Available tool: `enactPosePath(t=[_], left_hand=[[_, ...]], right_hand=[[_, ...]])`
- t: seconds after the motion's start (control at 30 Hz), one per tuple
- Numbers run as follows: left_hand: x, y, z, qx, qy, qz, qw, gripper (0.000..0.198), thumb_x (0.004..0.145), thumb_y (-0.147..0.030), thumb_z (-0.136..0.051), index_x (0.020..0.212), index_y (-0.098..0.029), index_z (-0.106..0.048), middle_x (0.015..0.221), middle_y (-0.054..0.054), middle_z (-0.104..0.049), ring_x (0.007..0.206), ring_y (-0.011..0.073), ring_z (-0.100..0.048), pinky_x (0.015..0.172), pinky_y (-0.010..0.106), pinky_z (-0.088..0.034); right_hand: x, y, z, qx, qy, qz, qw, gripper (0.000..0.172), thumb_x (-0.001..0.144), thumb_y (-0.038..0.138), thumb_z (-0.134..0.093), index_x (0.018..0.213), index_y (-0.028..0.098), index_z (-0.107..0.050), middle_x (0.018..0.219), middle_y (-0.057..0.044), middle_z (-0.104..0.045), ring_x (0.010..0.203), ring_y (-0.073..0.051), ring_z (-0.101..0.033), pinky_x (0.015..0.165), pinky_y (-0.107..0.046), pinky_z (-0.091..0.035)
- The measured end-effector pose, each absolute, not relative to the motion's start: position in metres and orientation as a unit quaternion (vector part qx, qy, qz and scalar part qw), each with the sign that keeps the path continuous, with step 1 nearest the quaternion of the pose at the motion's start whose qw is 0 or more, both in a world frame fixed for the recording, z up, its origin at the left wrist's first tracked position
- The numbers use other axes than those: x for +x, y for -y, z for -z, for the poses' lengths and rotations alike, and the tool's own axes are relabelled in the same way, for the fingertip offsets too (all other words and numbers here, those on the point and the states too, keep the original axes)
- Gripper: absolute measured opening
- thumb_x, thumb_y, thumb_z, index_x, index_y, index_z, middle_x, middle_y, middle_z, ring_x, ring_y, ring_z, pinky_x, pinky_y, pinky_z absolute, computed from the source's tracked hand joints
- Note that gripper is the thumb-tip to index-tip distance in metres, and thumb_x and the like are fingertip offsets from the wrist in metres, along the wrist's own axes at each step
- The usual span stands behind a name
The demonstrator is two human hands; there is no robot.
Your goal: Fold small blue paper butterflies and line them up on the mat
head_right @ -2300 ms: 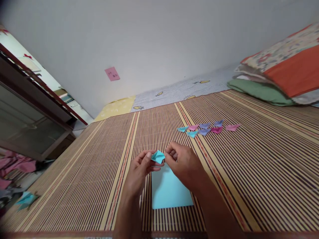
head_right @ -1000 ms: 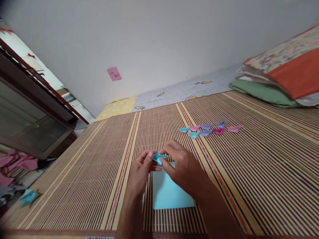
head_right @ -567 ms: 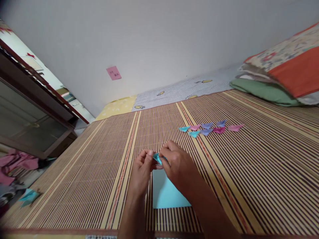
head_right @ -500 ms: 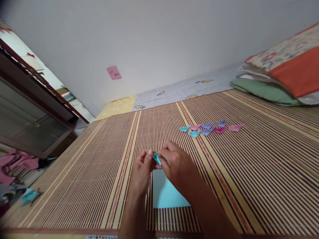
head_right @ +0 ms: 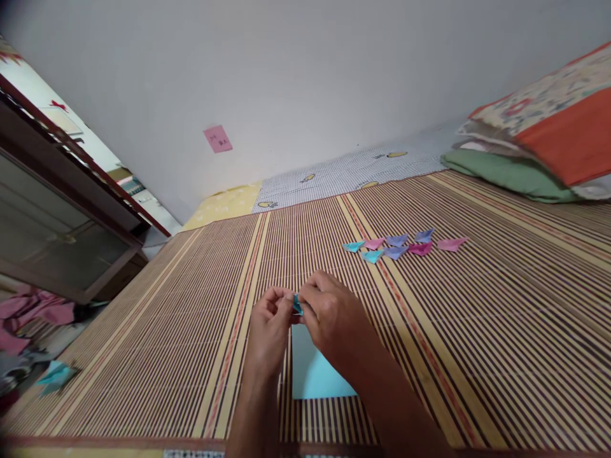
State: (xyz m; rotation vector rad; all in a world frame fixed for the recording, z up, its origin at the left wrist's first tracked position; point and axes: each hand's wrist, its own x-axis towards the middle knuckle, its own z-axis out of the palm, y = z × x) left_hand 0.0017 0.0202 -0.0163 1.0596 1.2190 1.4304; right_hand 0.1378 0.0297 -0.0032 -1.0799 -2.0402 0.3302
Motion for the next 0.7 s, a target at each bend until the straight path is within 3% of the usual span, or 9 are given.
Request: enactPosePath(t=[0.23,0.43,0.7], left_hand=[[0.002,-0.018,0.011,0.456,-0.492,-0.574,0.469,0.024,0.086,-0.037,-0.069,0.078,-0.016,-0.06,0.072,-0.001,-0.057,0.066,0.0114,-0.057,0.061,0.023,-0.054],[-0.011,-0.02,0.013,0.445,-0.426,-0.553,0.561,0.026,0.09,-0.04,-0.067,0.093,-0.015,-0.067,0.085,0.005,-0.067,0.074,0.0147,-0.065,0.065,0.026,-0.057],[-0.019,-0.024,0.02,0.437,-0.39,-0.542,0.602,0.025,0.079,-0.032,-0.08,0.093,-0.014,-0.071,0.08,0.004,-0.072,0.073,0.0141,-0.068,0.071,0.026,-0.059]], right_hand=[[0.135,-0.03,0.004,-0.444,0.788,-0.122,0.408,0.014,0.088,0.007,-0.053,0.08,0.018,-0.054,0.086,-0.007,-0.057,0.081,-0.022,-0.056,0.071,-0.033,-0.04],[0.143,-0.031,0.004,-0.44,0.774,-0.138,0.433,0.015,0.09,0.008,-0.05,0.081,0.019,-0.053,0.086,-0.005,-0.056,0.079,-0.021,-0.055,0.071,-0.033,-0.041],[0.145,-0.03,-0.001,-0.428,0.776,-0.151,0.438,0.016,0.09,0.009,-0.049,0.08,0.021,-0.052,0.085,-0.005,-0.056,0.081,-0.022,-0.055,0.073,-0.034,-0.043]])
